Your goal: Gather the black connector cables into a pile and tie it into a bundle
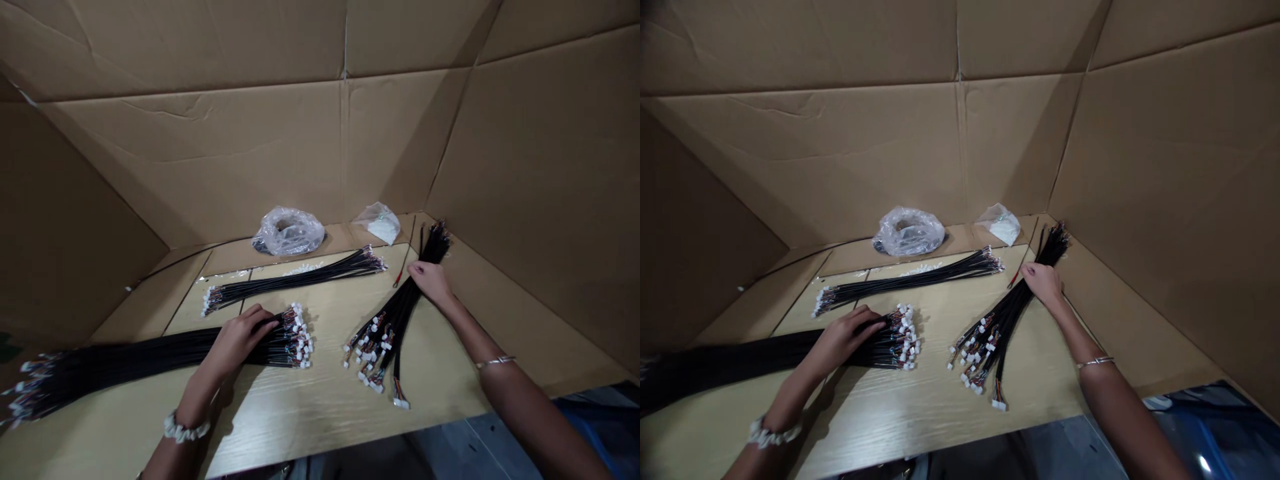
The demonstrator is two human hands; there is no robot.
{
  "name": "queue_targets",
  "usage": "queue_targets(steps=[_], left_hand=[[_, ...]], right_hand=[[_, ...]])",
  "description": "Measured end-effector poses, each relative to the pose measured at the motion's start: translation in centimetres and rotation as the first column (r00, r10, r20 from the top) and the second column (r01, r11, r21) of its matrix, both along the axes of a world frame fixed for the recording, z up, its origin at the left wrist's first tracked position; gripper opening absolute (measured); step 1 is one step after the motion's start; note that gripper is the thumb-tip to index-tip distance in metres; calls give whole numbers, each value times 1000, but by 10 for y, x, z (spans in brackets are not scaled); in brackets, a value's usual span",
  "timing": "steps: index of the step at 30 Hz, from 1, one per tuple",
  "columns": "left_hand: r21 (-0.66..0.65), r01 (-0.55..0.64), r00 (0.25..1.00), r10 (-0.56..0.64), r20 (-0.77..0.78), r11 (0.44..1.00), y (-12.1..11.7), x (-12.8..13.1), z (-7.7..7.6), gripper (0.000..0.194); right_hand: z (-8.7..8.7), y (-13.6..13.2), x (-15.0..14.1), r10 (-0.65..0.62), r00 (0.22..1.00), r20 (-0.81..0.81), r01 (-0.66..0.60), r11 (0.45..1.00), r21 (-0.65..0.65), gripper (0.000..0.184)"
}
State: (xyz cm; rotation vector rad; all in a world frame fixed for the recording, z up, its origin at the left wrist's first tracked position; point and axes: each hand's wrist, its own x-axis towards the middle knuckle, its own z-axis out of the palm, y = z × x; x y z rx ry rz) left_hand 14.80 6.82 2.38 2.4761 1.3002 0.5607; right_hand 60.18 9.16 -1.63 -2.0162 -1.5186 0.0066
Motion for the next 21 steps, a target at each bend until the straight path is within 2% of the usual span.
queue_targets(steps=[8,21], left_hand=[[-27,4,1000,-4,14,1000,0,-2,-3,39],[18,-2,1000,2,11,1000,0,-2,-1,41]], right_hand=[[-1,0,0,3,1000,-15,-3,1000,6,30],[2,-1,0,15,1000,-9,-15,1000,-21,28]])
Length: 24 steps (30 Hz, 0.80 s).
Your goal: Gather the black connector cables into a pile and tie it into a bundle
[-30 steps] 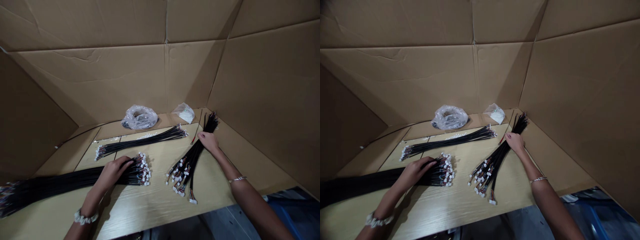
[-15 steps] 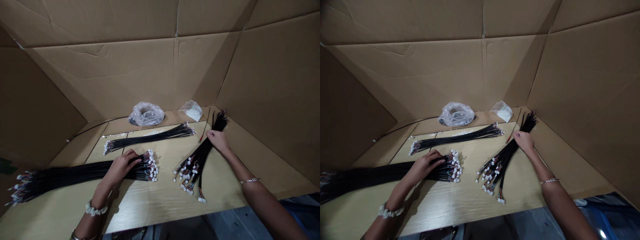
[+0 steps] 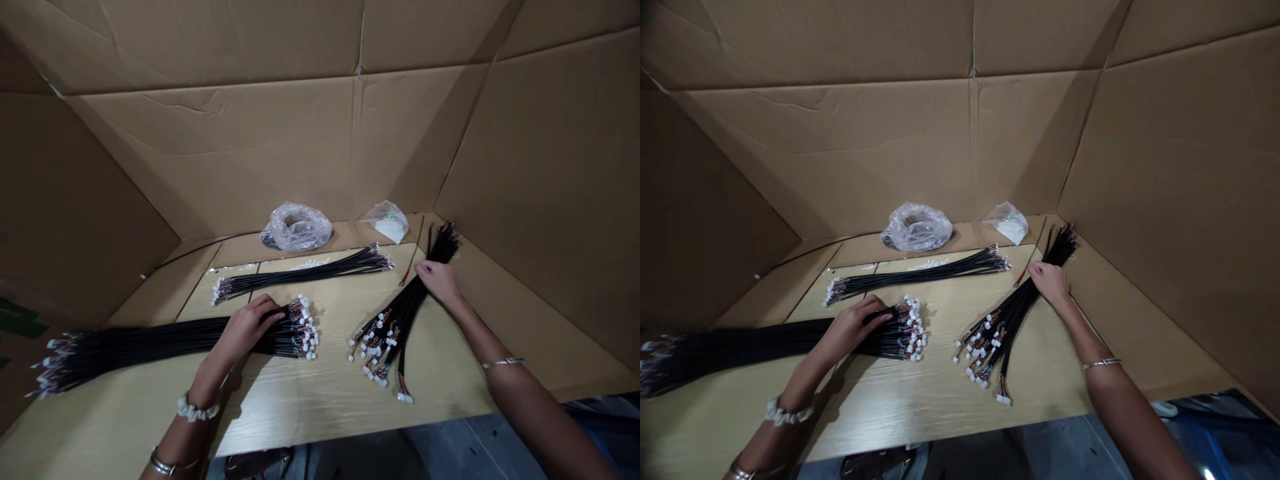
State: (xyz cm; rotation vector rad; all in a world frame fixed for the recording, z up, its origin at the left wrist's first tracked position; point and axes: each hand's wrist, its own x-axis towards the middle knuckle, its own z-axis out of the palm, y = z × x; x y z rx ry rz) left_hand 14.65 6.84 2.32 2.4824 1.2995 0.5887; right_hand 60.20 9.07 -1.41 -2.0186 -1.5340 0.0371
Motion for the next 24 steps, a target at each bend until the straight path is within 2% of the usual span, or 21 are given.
queue_targets(steps=[5,13,19,24], left_hand=[[84,-4,1000,2,20,996,2,-1,0,38],[-45,-67,993,71,94,997,-2,2,-2,40],[-26,-57,997,58,49,998,-4,7,2,43],[-7,-85,996,85,14,996,-4,7,-1,42]], right_hand=[[-1,0,0,6,1000,1,-6,1000,9,29],[-6,2,3,16,1000,18,-17,999,33,29],[-4,1,2,11,1000,14,-11,999,36,28],[-2,0,1,5,1000,19,-5,1000,20,28]])
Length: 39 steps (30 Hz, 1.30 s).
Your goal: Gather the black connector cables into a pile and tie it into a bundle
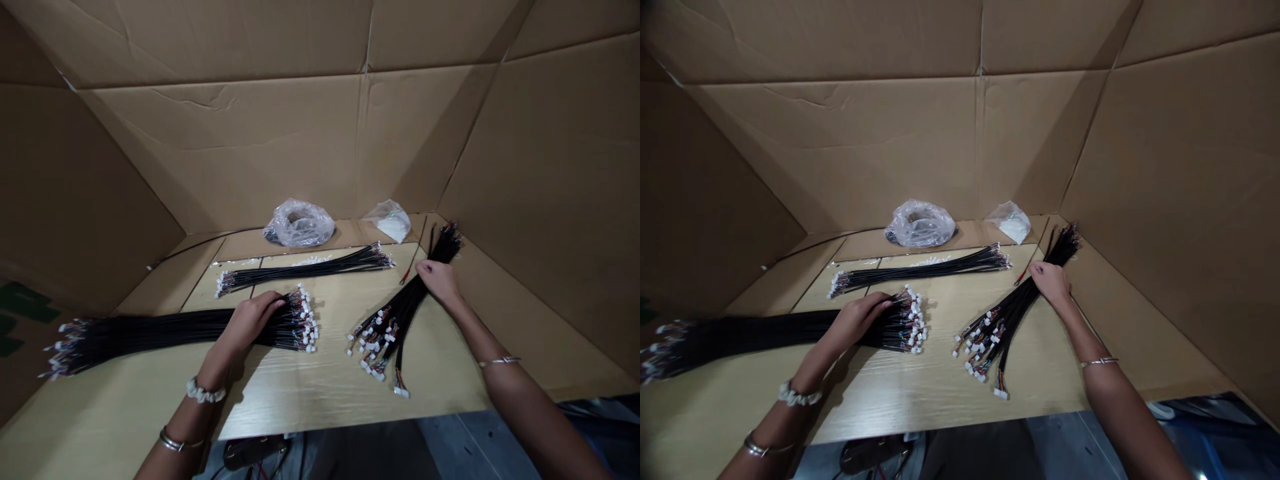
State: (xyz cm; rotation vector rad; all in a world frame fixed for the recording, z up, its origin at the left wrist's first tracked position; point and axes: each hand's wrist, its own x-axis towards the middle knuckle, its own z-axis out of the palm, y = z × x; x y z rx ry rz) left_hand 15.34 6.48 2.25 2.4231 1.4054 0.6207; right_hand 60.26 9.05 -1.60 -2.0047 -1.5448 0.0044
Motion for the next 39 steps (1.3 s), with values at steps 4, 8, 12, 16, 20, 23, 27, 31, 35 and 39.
queue_targets(steps=[4,8,12,16,20,23,27,31,35,39], left_hand=[[19,3,1000,-3,-8,1000,1,-1,-3,41],[19,1,1000,0,-29,1000,2,-2,-4,42],[24,11,1000,-10,-29,1000,2,-1,-2,42],[29,20,999,-19,-36,999,1,0,-1,44],[29,13,998,-11,-55,999,1,0,-1,45],[28,9,998,-7,-62,1000,1,0,-1,45],[17,5,998,-4,-66,1000,1,0,-1,44],[12,7,999,-7,-54,1000,0,1,-1,45],[12,9,999,-9,-47,1000,0,1,0,45],[-2,6,999,-6,-45,1000,-2,1,1,42]], right_hand=[[1,0,-1,-8,1000,16,8,1000,-6,28],[2,-1,-1,-13,1000,13,13,1000,-20,28],[1,0,0,0,1000,17,0,1000,-14,27],[0,0,1,24,1000,8,-24,1000,1,26],[-2,1,2,24,1000,16,-25,1000,18,28],[-2,1,2,14,1000,11,-14,1000,16,28],[0,0,0,16,1000,-11,-16,1000,1,26],[3,-1,-1,11,1000,-23,-11,1000,-18,27],[4,-1,-2,0,1000,-19,0,1000,-17,27],[4,-2,-2,8,1000,-20,-8,1000,-8,27]])
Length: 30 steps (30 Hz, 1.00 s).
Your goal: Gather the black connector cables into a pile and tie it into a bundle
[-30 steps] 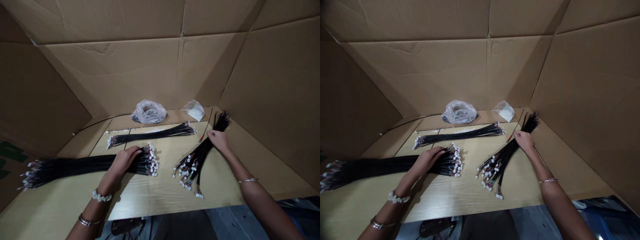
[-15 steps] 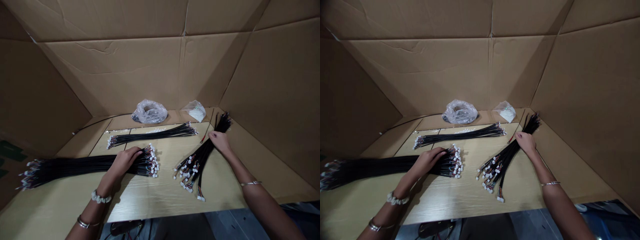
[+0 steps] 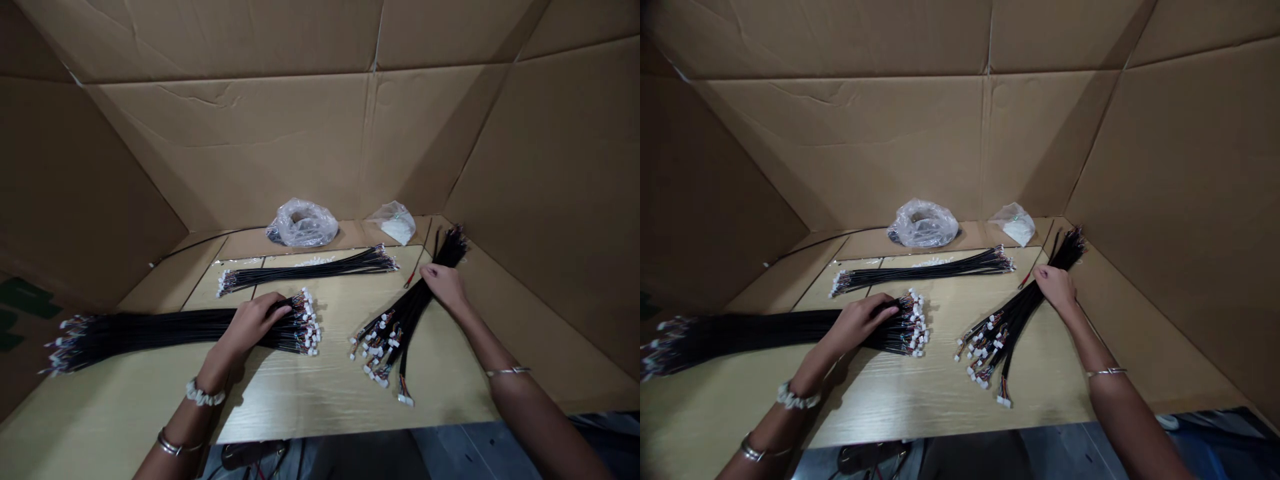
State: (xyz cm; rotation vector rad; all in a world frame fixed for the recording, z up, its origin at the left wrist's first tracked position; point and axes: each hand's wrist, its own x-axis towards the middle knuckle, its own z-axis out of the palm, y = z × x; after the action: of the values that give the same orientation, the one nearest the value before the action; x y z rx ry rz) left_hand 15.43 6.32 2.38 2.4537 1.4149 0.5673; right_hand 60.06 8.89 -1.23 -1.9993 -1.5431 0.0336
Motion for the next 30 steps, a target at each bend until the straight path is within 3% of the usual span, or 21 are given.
queue_targets(steps=[6,14,30], left_hand=[[-14,-21,1000,21,-5,1000,-1,0,1,45],[-10,40,999,-40,1,999,0,-1,1,37],[70,22,998,-26,54,997,2,-6,-4,49]], right_hand=[[-1,0,0,-13,1000,1,13,1000,-4,27],[1,0,-1,-2,1000,0,2,1000,-3,27],[-3,1,2,19,1000,16,-19,1000,12,27]])
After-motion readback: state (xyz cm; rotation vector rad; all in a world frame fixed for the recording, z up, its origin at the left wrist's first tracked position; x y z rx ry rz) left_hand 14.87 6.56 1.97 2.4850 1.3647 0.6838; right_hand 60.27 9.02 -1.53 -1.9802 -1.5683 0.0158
